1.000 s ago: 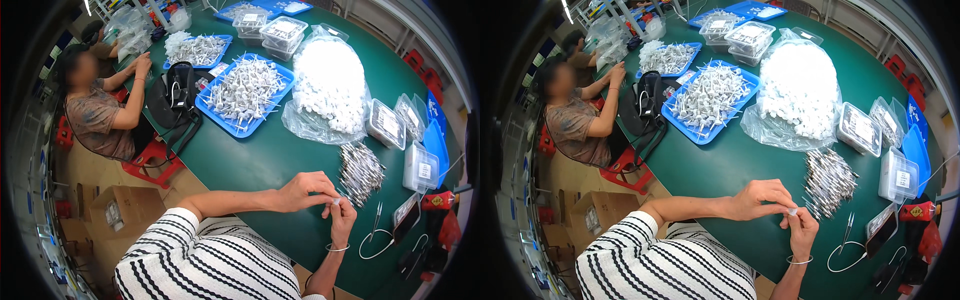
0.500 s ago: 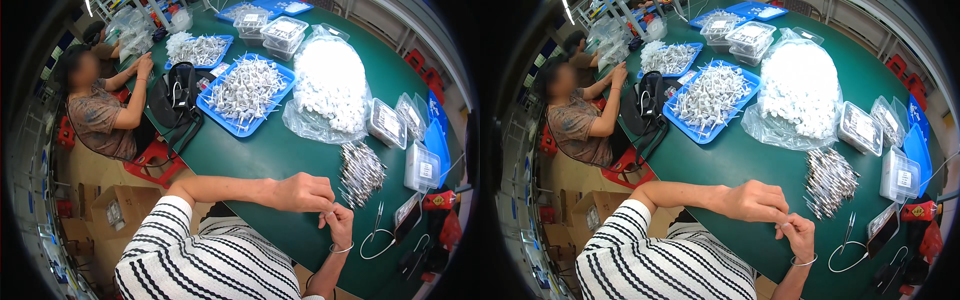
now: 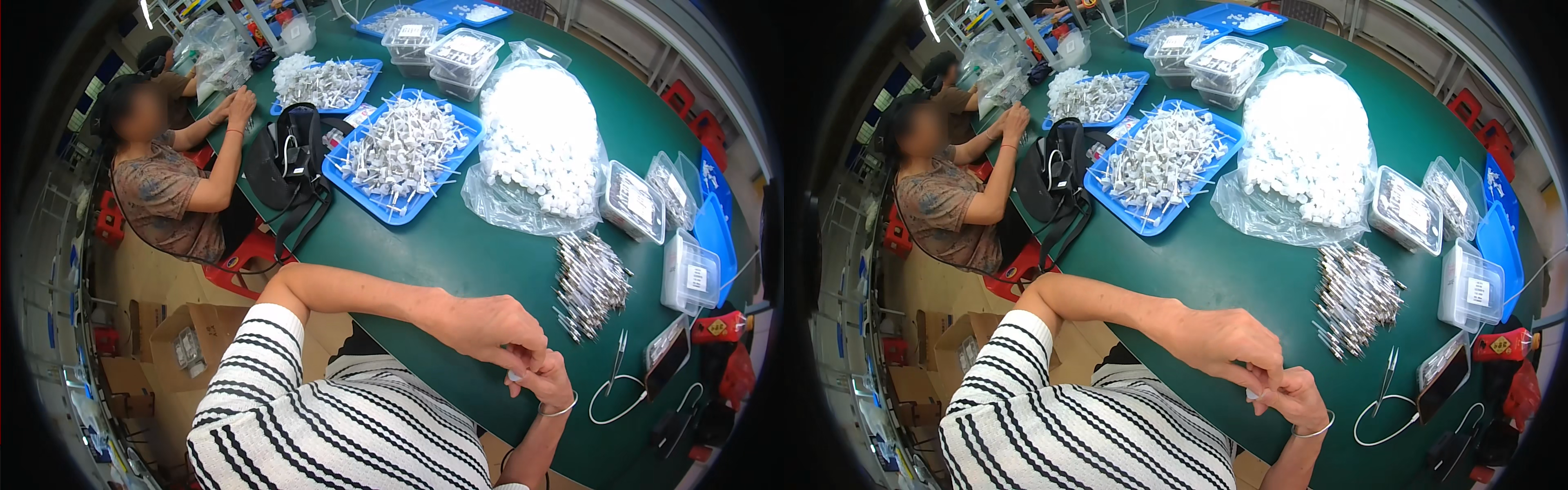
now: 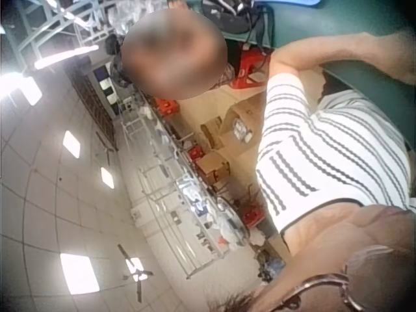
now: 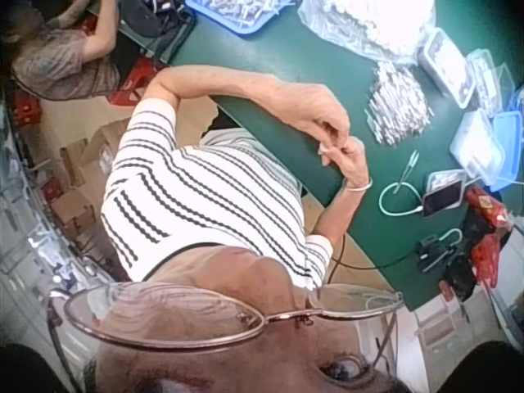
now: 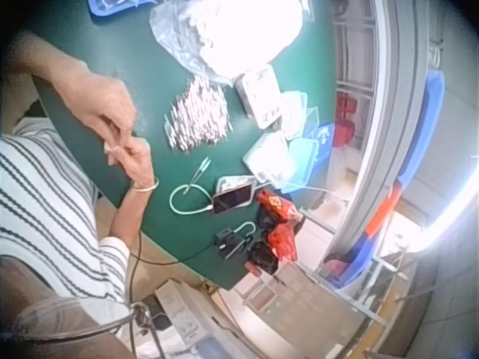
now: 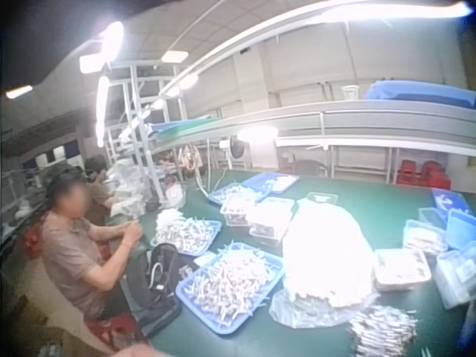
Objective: The person repeatedly picks up small white plastic caps and metal rods from a green workbench, inserts the rod into the cap, and places the assembled unit into a blue tray. The process is repetitive and performed one at a time.
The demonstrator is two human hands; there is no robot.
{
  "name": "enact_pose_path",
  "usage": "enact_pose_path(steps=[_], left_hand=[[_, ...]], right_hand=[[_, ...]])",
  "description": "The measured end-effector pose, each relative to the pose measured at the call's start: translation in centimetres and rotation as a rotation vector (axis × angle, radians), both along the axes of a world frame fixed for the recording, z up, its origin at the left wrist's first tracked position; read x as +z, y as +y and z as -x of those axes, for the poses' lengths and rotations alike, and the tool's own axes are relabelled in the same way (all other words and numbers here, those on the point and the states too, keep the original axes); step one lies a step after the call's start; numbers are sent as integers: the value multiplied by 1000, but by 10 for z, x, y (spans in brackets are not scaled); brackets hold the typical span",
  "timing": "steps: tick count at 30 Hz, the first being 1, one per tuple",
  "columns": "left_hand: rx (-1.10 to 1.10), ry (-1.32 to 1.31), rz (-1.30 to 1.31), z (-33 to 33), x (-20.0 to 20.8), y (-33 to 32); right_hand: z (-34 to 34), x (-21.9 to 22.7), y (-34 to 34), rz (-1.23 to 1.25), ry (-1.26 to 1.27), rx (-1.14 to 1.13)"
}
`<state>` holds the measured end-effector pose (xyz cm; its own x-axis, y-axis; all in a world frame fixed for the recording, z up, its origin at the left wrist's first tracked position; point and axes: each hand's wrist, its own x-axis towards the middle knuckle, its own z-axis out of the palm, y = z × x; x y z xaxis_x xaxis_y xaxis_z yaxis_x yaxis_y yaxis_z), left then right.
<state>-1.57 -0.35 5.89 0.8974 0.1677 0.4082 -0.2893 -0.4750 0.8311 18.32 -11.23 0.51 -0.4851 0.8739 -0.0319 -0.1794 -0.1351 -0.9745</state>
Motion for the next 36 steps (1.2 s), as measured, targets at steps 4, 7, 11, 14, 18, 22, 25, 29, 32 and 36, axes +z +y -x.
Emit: enact_pose_path(steps=[4, 7, 11, 14, 18, 22, 25, 29, 32, 36], left_hand=[[-67, 199, 136, 2, 7, 3], [-95, 291, 197, 4, 11, 4], [-46, 267, 248, 7, 12, 1], [-2, 229, 253, 9, 7, -3], [12, 272, 345, 13, 5, -5], [166, 228, 476, 13, 4, -10], [252, 190, 521, 14, 0, -15], [216, 200, 536, 18, 2, -12], [117, 270, 596, 20, 12, -5], [8, 331, 733, 21, 4, -3]], right_hand=[[4, 7, 2, 30, -74, 60], [5, 3, 2, -17, -78, 84], [7, 5, 1, 7, -70, 54], [8, 6, 1, 13, -61, 47], [8, 4, 3, -16, -78, 70], [13, 11, 1, 97, 85, -85], [17, 10, -1, 126, 105, -238], [13, 4, -1, 83, 70, -174], [13, 5, 1, 20, 44, -114], [15, 7, 1, 22, 43, -70]])
